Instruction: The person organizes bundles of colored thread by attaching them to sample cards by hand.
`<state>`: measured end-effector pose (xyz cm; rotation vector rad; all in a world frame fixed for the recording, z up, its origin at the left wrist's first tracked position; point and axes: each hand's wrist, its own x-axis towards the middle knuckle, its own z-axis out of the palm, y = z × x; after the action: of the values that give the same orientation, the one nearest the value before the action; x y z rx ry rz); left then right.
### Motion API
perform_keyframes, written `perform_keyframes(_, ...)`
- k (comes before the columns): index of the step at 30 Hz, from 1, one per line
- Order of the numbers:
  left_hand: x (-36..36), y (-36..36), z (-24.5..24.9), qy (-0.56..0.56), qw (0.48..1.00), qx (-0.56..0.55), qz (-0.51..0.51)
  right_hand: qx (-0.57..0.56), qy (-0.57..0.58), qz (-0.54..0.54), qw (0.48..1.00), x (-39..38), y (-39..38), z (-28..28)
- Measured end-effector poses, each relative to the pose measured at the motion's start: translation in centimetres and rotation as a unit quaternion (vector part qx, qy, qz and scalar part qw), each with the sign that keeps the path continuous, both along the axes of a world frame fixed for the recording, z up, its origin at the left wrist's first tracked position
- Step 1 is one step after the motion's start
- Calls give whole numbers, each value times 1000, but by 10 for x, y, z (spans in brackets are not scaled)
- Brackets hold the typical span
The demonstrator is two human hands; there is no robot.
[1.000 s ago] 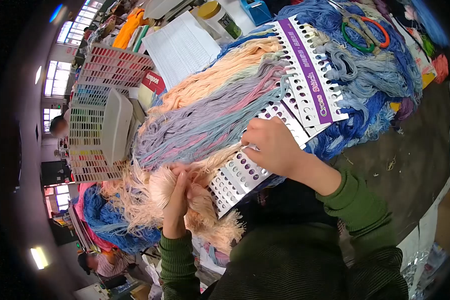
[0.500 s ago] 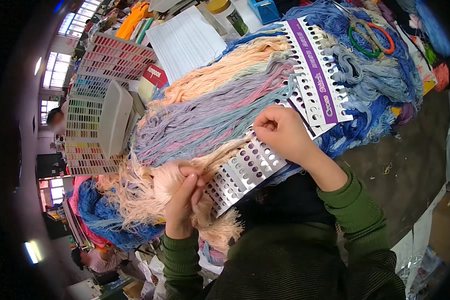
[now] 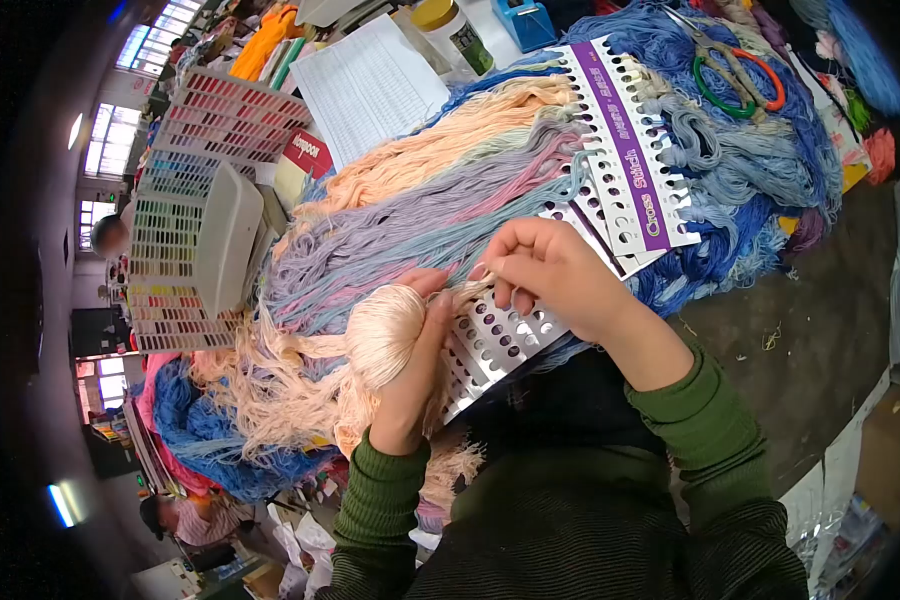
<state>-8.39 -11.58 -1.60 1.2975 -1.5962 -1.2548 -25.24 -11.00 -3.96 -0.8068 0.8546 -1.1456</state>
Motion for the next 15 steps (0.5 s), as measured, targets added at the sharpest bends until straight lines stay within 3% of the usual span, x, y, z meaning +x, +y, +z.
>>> perform_keyframes(3,2,-3,-7,-30,999,6,-41,92,-174,-4,980,-3,0,7)
perform_keyframes(5,-1,0,-7,7,989,137,-54,90,-233,17,968,-3,1,2)
perform_keyframes(8,-3,3,-15,-12,990,116,-84,73,-273,22,959,-4,0,-6)
perform_keyframes(9,-4,4,-14,-7,986,154,-69,65,-278,19,958,-4,0,-6)
perform_keyframes(12,-2,9,-12,4,973,228,-41,74,-204,-43,975,-5,0,5)
perform_keyframes(15,2,14,-10,9,972,230,-35,10,-40,22,999,-4,2,3)
